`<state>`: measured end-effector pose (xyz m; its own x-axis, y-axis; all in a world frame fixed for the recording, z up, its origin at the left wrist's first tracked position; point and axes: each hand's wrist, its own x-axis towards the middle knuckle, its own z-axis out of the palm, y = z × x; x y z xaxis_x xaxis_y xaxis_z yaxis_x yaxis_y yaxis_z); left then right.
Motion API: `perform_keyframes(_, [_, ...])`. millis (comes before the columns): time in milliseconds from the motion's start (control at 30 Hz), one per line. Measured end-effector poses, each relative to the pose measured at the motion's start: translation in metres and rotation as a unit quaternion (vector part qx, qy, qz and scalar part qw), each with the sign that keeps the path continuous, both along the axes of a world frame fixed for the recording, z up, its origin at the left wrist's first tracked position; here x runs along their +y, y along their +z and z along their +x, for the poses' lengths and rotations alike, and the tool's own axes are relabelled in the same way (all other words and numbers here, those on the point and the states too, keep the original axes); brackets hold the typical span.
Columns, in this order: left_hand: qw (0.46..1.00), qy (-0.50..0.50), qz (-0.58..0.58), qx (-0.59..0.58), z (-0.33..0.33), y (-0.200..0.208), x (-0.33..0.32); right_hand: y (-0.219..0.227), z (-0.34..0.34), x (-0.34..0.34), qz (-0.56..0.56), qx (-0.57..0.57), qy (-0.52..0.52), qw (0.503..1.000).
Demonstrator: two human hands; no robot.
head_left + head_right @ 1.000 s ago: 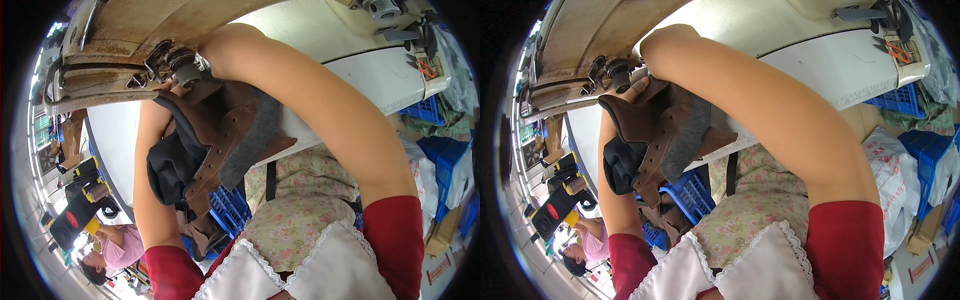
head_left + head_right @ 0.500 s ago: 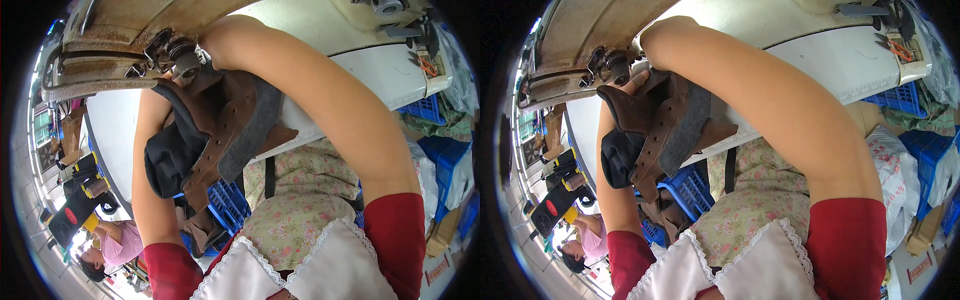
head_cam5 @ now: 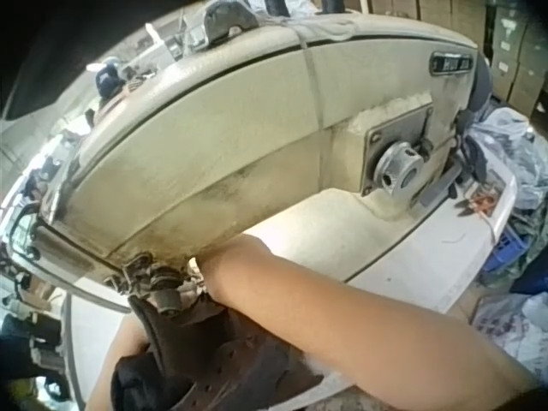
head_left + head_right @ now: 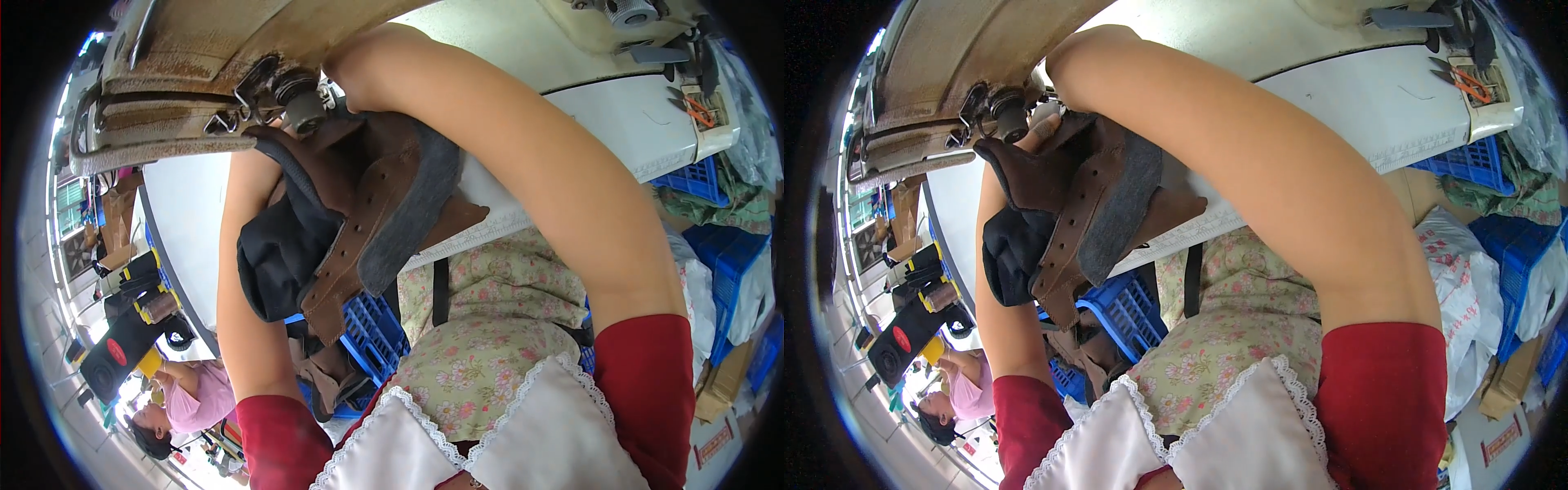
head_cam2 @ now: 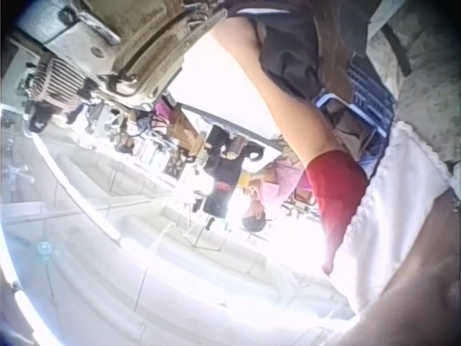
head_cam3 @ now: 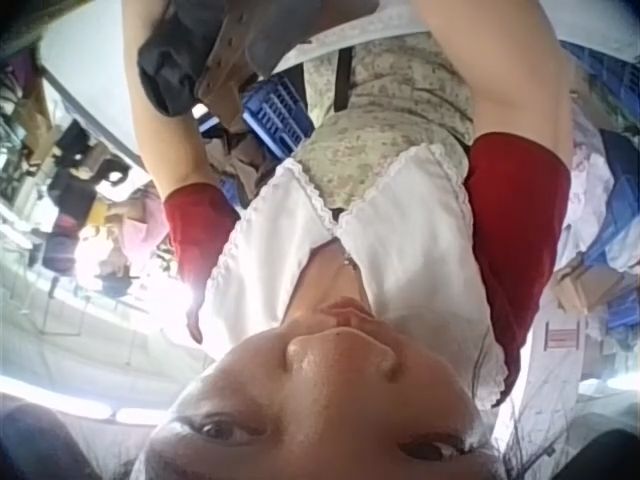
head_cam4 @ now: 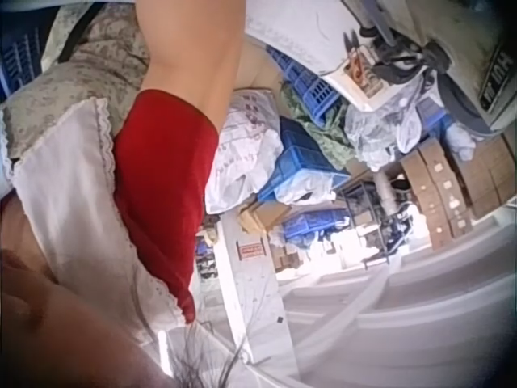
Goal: Sew and trim sections of a leather boot upper using a sewing machine.
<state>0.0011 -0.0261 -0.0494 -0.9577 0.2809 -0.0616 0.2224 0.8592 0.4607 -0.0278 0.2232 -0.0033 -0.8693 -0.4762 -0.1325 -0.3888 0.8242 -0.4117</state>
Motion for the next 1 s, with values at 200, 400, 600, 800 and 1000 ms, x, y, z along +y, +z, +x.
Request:
perform_keyframes(200, [0.971, 0.118, 0.160, -0.133, 0.010, 0.015, 0.021, -0.007, 0.001, 0.006, -0.011, 0.031, 0.002, 0.999])
perform_keyframes(400, [0.995, 0.053, 0.032, -0.076, 0.017, 0.021, 0.015, -0.009, 0.010, 0.002, -0.041, 0.060, -0.005, 0.997])
perform_keyframes(600, [0.995, 0.056, 0.048, -0.065, 0.018, 0.024, 0.016, 0.000, 0.016, 0.007, -0.068, 0.040, -0.007, 0.997])
perform_keyframes(800, [0.982, 0.092, 0.041, -0.162, 0.007, 0.041, 0.043, -0.004, 0.014, 0.007, -0.036, 0.047, -0.015, 0.998])
perform_keyframes(1000, [0.989, 0.084, 0.053, -0.105, 0.016, 0.050, 0.052, 0.000, 0.017, 0.006, -0.060, 0.047, -0.016, 0.997])
